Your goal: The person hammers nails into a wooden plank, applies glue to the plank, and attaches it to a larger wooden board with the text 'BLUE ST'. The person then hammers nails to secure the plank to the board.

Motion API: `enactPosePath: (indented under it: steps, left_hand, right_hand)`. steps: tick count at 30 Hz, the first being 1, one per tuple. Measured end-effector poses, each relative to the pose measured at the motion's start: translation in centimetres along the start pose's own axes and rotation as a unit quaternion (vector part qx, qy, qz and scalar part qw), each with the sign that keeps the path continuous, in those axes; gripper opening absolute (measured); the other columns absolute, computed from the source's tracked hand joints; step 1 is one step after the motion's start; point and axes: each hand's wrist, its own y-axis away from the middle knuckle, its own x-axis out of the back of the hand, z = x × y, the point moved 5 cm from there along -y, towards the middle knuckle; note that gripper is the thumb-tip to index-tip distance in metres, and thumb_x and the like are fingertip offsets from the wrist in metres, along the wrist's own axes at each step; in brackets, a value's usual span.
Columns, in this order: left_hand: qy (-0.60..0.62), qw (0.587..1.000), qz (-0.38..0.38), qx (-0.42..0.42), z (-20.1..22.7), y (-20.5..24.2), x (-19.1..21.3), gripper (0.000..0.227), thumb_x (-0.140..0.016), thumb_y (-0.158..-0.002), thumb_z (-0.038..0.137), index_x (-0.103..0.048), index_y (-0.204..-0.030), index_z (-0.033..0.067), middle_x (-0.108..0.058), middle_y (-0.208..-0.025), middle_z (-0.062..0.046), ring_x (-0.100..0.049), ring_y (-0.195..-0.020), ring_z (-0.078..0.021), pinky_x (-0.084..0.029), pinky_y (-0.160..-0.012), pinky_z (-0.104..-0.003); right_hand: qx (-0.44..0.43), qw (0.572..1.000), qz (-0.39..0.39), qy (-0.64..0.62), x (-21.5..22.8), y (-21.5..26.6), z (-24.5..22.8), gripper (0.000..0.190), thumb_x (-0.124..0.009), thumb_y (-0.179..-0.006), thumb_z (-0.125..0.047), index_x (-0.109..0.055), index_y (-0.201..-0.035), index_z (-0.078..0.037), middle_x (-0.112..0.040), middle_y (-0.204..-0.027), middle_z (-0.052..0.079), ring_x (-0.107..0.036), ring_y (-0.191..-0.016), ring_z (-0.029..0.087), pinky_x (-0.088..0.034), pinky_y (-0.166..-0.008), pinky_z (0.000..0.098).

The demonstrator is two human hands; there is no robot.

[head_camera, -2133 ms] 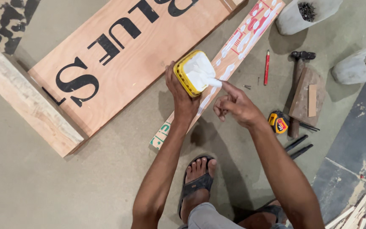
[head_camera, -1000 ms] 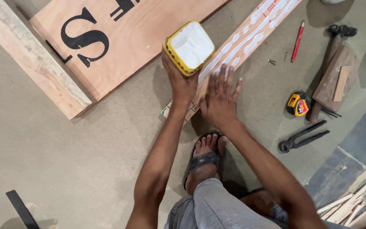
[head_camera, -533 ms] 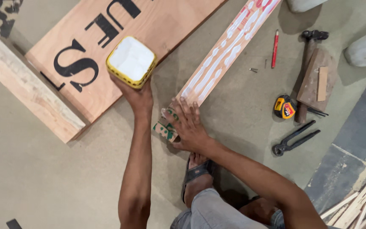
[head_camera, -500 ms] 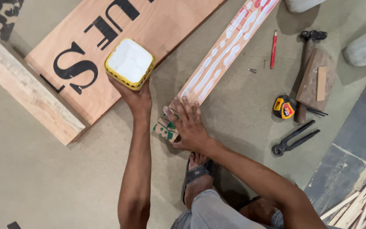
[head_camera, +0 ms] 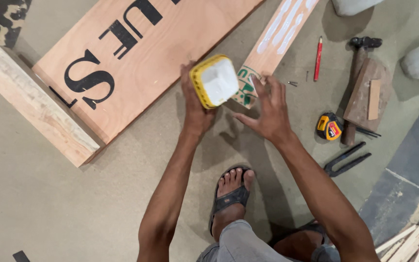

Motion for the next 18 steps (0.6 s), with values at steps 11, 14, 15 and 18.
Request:
enactPosePath:
  steps: [11,14,15,18]
  left_hand:
    - [-0.033,0.994,-0.090,-0.058,1.0,-1.0,-1.3,0.101,-0.079,-0.086,-0.002,-0.019,-0.165,0.0174,-0.016,-0.175,-0.012,-0.012,-0.166,-0.0430,-0.023,-0.136,-0.055]
    - [0.003,0.999,-0.053,-0.010,1.2,-1.1,-1.2,0.103,-0.085,-0.084,0.007,-0.017,-0.162,0.0103,-0.019,-0.171,-0.016,-0.016,-0.160,-0.0456,-0.019,-0.134,-0.060]
    - [0.010,1.000,-0.022,0.002,1.3,-1.1,-1.4,0.103,-0.086,-0.084,0.011,-0.018,-0.161,0.0088,-0.020,-0.168,-0.018,-0.018,-0.158,-0.0451,-0.019,-0.133,-0.059]
    - [0.016,0.998,0.043,0.046,1.7,-1.3,-2.4,0.102,-0.087,-0.084,0.015,-0.018,-0.159,0.0045,-0.023,-0.164,-0.022,-0.022,-0.155,-0.0444,-0.021,-0.129,-0.056]
  right_hand:
    - [-0.005,0.974,-0.210,0.089,1.7,-4.1,-3.4,0.106,-0.087,-0.066,-0.063,-0.043,-0.152,-0.020,-0.067,-0.067,0.014,-0.070,-0.065,0.032,-0.055,-0.063,0.0461]
    - [-0.086,0.960,-0.216,-0.155,1.8,-3.9,-2.3,0.096,-0.085,-0.073,-0.051,-0.043,-0.153,-0.017,-0.064,-0.064,0.009,-0.063,-0.059,0.023,-0.051,-0.058,0.0399]
    - [-0.144,0.924,-0.217,-0.279,1.5,-3.3,-1.7,0.092,-0.081,-0.079,-0.042,-0.041,-0.157,-0.013,-0.060,-0.063,0.008,-0.057,-0.056,0.021,-0.047,-0.055,0.0382]
    - [-0.197,0.803,-0.195,-0.528,0.7,-1.8,-0.9,0.083,-0.074,-0.086,-0.022,-0.035,-0.158,-0.007,-0.059,-0.067,0.004,-0.054,-0.056,0.015,-0.046,-0.051,0.0316]
